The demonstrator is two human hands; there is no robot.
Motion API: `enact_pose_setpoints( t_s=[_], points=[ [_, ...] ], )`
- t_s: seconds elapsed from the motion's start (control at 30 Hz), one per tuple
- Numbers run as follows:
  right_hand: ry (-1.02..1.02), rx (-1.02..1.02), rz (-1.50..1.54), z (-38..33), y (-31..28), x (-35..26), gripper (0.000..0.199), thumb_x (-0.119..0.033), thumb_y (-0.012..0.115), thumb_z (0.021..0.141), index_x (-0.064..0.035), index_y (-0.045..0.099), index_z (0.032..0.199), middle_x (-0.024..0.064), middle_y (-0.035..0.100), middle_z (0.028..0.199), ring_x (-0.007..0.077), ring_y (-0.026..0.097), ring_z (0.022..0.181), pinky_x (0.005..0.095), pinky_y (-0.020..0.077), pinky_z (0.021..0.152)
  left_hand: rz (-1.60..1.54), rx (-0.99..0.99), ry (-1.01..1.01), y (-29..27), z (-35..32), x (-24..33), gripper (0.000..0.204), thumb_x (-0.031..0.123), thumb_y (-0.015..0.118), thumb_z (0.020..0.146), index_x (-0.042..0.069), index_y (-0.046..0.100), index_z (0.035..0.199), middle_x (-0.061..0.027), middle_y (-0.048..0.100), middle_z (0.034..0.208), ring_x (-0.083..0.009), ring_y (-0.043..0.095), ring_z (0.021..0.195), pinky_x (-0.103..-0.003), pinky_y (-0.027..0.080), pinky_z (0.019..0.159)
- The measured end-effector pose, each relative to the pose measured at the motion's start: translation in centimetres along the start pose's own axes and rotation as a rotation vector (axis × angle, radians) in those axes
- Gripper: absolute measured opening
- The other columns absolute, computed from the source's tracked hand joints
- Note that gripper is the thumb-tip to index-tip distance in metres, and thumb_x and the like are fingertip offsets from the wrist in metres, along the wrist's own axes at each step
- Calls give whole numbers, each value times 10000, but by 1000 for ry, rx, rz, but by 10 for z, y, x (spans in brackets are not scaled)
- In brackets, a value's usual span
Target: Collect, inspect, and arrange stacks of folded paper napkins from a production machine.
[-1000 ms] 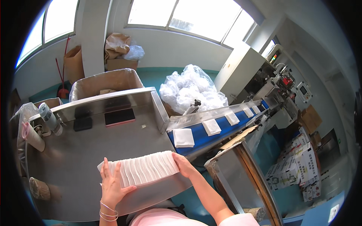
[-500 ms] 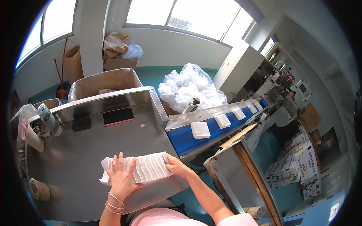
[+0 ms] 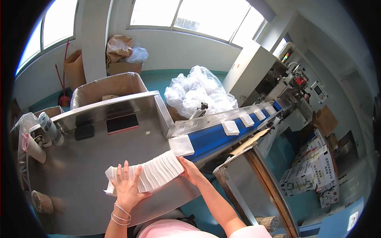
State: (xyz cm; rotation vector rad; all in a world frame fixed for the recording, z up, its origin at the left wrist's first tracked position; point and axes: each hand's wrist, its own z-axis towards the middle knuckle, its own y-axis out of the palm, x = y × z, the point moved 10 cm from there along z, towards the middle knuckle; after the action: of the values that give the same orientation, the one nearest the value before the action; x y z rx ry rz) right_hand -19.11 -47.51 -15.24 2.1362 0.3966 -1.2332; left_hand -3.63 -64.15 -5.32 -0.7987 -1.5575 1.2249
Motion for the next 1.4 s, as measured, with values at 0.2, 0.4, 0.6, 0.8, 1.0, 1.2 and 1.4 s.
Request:
enact_pose_setpoints(
  t_s=[0.2, 0.4, 0.6, 0.8, 1.0, 1.2, 1.4],
  points=[
    [-255, -28, -508, 3, 20, -12, 491, -351, 619, 853, 21, 529, 1161, 114, 548, 1202, 156, 519, 1097, 277, 393, 924, -29, -13, 3, 2, 5, 8, 1064, 446, 838, 473, 257, 304, 1374, -185, 162, 1436, -409, 119, 1329, -675, 201, 954],
    [-328, 14, -869, -15, 43, -41, 559, -310, 633, 840, 35, 455, 1243, 159, 536, 1214, 170, 513, 1101, 285, 378, 943, -29, -47, -17, 4, 6, 6, 1068, 466, 830, 479, 265, 295, 1381, -190, 149, 1440, -409, 109, 1335, -680, 207, 946],
    [-166, -87, -579, -2, 30, -10, 417, -226, 457, 945, 36, 422, 1267, 70, 560, 1141, 118, 509, 1010, 256, 403, 892, -27, -79, 17, 9, 15, 23, 1052, 478, 820, 487, 281, 298, 1378, -182, 121, 1452, -405, 101, 1339, -712, 216, 919],
    [-196, -55, -587, -6, 34, -14, 458, -186, 453, 916, -5, 348, 1323, 125, 565, 1147, 195, 526, 1070, 307, 407, 908, 3, -140, 58, 16, 22, 45, 988, 472, 797, 541, 406, 270, 1374, -161, 101, 1464, -413, 104, 1335, -744, 240, 879],
    [-63, -2, -1060, -3, 46, -23, 458, -103, 490, 852, -7, 378, 1285, 187, 559, 1150, 280, 559, 1062, 345, 430, 892, 95, -206, 98, 33, 27, 65, 827, 380, 764, 645, 544, 289, 1302, -90, 133, 1469, -383, 111, 1337, -769, 197, 885],
    [-128, 304, 401, 16, -53, -4, 304, -130, 412, 940, 4, 415, 1212, 150, 513, 1186, 259, 562, 1035, 375, 492, 872, 82, -182, 68, 24, 23, 68, 760, 388, 765, 641, 514, 366, 1276, -76, 148, 1465, -365, 121, 1339, -752, 231, 882],
    [-241, -166, -391, 1, 42, -18, 545, -217, 520, 921, 42, 301, 1347, 133, 496, 1239, 160, 510, 1085, 276, 429, 894, 116, -145, 57, 31, 25, 64, 823, 405, 771, 630, 465, 329, 1322, -75, 143, 1465, -363, 123, 1340, -747, 238, 881]
  ],
)
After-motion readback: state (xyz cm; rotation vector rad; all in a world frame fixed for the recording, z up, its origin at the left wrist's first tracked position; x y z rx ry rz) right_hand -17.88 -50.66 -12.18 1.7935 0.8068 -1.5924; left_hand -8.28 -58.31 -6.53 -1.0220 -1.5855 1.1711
